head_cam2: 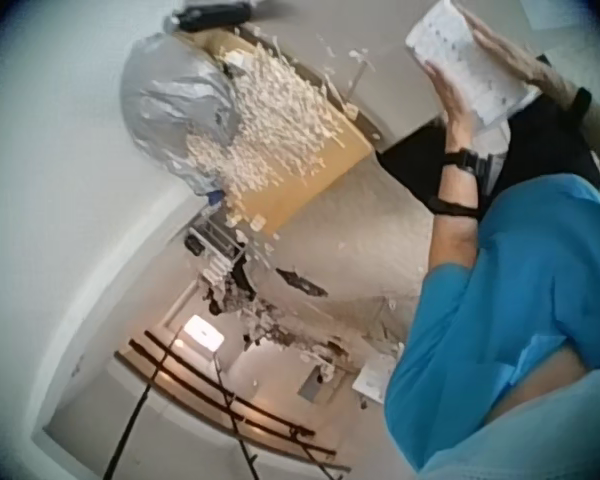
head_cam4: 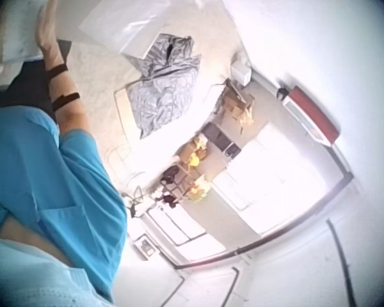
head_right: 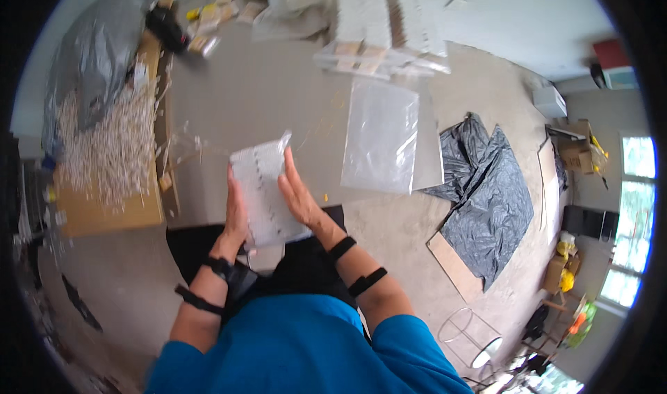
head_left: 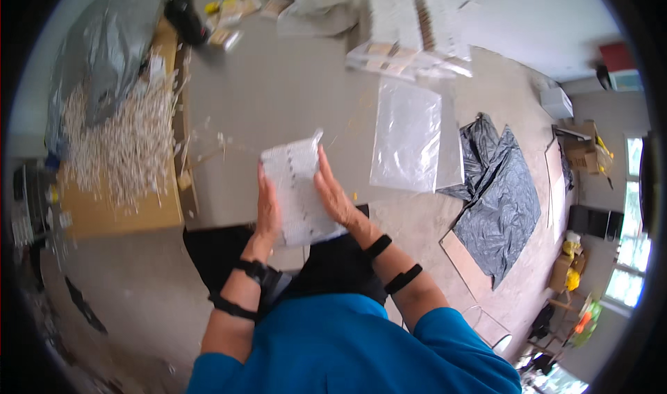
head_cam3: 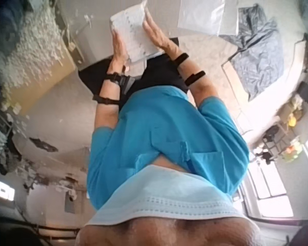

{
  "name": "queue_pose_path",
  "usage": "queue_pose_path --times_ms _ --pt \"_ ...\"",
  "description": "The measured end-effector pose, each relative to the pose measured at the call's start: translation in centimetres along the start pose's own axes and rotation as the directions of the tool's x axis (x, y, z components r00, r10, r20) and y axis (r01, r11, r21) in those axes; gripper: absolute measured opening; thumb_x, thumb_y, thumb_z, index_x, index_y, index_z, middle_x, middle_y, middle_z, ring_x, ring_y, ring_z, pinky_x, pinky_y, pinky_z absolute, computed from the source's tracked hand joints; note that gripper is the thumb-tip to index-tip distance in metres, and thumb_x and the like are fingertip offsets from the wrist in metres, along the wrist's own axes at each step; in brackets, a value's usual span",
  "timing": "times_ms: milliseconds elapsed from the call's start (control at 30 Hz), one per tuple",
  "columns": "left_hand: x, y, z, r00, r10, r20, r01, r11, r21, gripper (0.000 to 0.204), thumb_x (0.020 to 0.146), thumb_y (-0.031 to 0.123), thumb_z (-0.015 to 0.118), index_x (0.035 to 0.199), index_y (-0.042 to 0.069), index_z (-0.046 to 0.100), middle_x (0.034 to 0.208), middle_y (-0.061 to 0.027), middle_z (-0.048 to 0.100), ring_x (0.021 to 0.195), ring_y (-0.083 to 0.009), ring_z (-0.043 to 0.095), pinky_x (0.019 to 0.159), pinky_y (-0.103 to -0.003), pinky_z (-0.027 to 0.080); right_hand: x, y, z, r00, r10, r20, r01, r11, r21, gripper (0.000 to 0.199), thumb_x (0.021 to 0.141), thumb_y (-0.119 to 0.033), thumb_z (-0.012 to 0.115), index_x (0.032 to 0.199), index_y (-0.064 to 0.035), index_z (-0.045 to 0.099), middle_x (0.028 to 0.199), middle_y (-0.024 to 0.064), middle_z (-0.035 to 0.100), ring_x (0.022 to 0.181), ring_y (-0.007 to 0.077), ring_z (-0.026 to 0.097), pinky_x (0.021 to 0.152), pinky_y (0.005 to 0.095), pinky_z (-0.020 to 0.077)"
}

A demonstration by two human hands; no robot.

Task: Packing several small boxed items into a clear plastic bag and sealing it.

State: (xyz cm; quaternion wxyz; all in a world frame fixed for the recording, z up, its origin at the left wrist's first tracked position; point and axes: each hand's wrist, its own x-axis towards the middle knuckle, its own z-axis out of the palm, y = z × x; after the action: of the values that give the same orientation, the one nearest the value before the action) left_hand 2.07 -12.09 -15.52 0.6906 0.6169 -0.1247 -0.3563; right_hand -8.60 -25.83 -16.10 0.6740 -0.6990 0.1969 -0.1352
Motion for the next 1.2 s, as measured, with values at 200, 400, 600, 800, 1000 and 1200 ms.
queue_pose_path --times_ms 200,400,600,800,1000,1200 --pt "-3.1 -2.1 -2.0 0.998 0.004 0.058 -0.008 0.998 0.063 0.069 0.100 0.053 0.020 0.148 0.003 0.014 0.148 -0.0118 0.028 0.135 -0.0212 0.029 0.112 -0.034 0.023 -4.2 1.6 0.5 0.975 0.183 -0.128 -0.186 0.982 -0.012 0.066 0.096 -0.032 0.051 0.143 0.0052 0.026 0.148 0.0260 0.027 0.140 0.0322 0.024 0.114 0.0361 0.0195" --pt "-3.6 -1.1 0.4 0.996 -0.082 0.032 0.080 0.995 0.056 0.070 0.100 0.048 0.027 0.149 0.003 0.006 0.153 -0.0173 0.015 0.140 -0.0279 0.021 0.113 -0.038 0.020 -5.3 -0.1 1.5 0.976 0.196 -0.098 -0.194 0.981 0.029 0.078 0.090 -0.040 0.059 0.144 0.0045 0.024 0.146 0.0277 0.029 0.139 0.0350 0.026 0.113 0.0374 0.0222" --pt "-2.3 4.2 3.0 0.990 -0.059 0.125 0.053 0.997 0.047 0.068 0.100 0.048 0.027 0.150 0.007 0.006 0.152 -0.0156 0.017 0.138 -0.0263 0.025 0.111 -0.039 0.024 -4.0 -4.3 -1.0 0.986 0.093 -0.136 -0.092 0.996 0.012 0.084 0.087 -0.044 0.062 0.143 0.0059 0.025 0.145 0.0290 0.031 0.137 0.0353 0.029 0.111 0.0378 0.0255" --pt "4.0 9.2 7.2 0.965 0.016 0.263 0.014 0.994 -0.109 0.067 0.100 0.046 0.030 0.150 0.006 0.008 0.152 -0.0127 0.019 0.137 -0.0240 0.027 0.111 -0.036 0.025 0.7 -10.5 -7.1 0.977 0.056 -0.205 -0.051 0.998 0.031 0.081 0.086 -0.043 0.062 0.141 0.0068 0.029 0.139 0.0291 0.041 0.132 0.0343 0.039 0.107 0.0357 0.0313" --pt "12.0 16.2 15.7 0.891 0.206 0.405 -0.161 0.977 -0.143 0.069 0.101 0.039 0.038 0.149 0.002 0.005 0.153 -0.0124 0.018 0.138 -0.0211 0.026 0.111 -0.034 0.023 7.5 -15.3 -15.2 0.917 -0.136 -0.376 0.076 0.983 -0.169 0.074 0.084 -0.035 0.066 0.138 0.0062 0.036 0.128 0.0265 0.053 0.124 0.0300 0.049 0.103 0.0335 0.0364" --pt "20.1 18.9 20.7 0.896 0.107 0.431 -0.046 0.988 -0.151 0.071 0.099 0.044 0.042 0.149 0.003 0.013 0.150 -0.0080 0.027 0.134 -0.0189 0.032 0.110 -0.033 0.025 14.5 -16.5 -21.3 0.898 -0.099 -0.429 0.089 0.995 -0.042 0.062 0.083 -0.028 0.066 0.133 0.0020 0.047 0.111 0.0177 0.065 0.100 0.0222 0.062 0.088 0.0325 0.0470"
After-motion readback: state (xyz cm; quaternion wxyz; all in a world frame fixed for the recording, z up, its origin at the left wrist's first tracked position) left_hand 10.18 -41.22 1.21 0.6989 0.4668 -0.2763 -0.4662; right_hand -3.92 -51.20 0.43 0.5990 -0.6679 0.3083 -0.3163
